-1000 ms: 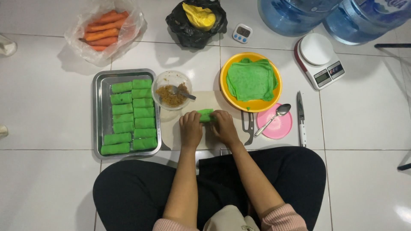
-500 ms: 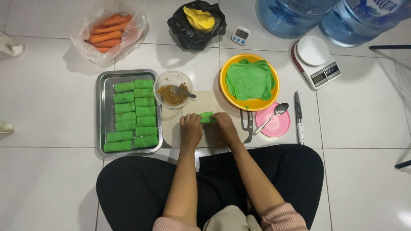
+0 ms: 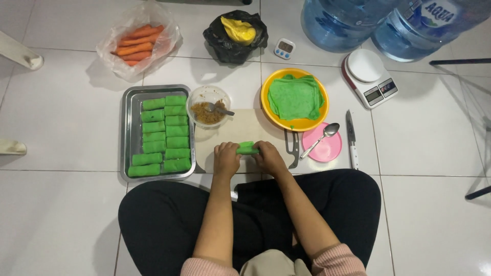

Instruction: Filling green crepe skins with a sweet filling and rolling them into cylinders.

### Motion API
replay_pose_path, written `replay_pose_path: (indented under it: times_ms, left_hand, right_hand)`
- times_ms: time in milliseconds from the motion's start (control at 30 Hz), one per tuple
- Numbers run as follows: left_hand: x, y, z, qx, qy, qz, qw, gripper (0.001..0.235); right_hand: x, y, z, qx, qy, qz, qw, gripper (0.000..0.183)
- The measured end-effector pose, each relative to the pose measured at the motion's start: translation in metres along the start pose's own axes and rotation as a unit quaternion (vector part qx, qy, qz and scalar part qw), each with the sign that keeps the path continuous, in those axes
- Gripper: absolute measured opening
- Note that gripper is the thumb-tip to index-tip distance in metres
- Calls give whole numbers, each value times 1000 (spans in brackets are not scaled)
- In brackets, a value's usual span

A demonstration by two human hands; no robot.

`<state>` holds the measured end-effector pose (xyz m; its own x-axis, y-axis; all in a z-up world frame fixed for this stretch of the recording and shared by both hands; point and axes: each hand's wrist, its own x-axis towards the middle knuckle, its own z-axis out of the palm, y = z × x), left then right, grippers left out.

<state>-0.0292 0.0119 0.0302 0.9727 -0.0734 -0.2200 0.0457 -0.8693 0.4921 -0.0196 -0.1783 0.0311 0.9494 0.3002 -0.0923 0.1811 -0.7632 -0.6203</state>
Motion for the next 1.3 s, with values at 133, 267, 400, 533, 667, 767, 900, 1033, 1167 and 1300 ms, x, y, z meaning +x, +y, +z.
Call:
replay_pose_path:
  times_ms: [133, 267, 400, 533, 667, 767, 900, 1033, 1167, 1300]
  left_hand:
    - [-2, 6, -10, -35, 8, -13, 999, 28]
    - [1, 8, -10, -39, 42, -18, 998, 22]
    - [9, 7, 0, -18, 80, -23, 996, 23]
    - [10, 14, -4, -16, 123, -16, 992, 37]
    - [10, 16, -12, -39, 162, 6, 986, 26]
    - [11, 11, -5, -39, 168, 42, 984, 16]
    - [15, 3, 10, -26, 137, 54, 989, 19]
    - [14, 5, 5, -27, 125, 52, 990, 24]
    - [12, 7, 5, -28, 92, 41, 995, 37]
    - [11, 10, 1, -25, 74, 32, 996, 51]
  right_hand:
    - [2, -3, -1, 17, 52, -58, 997, 24]
    - [9, 2, 9, 6, 113, -100, 988, 25]
    - [15, 2, 16, -15, 158, -116, 980, 32]
    - [19, -3, 12, -6, 162, -115, 980, 39]
    - [18, -11, 5, 9, 174, -82, 981, 27]
    - [18, -11, 5, -25, 193, -117, 974, 30]
    - [19, 3, 15, -87, 85, -77, 990, 49]
    - [22, 13, 22, -81, 61, -69, 992, 67]
    - [20, -4, 17, -122, 43, -116, 985, 74]
    - [23, -9, 20, -172, 52, -128, 975, 50]
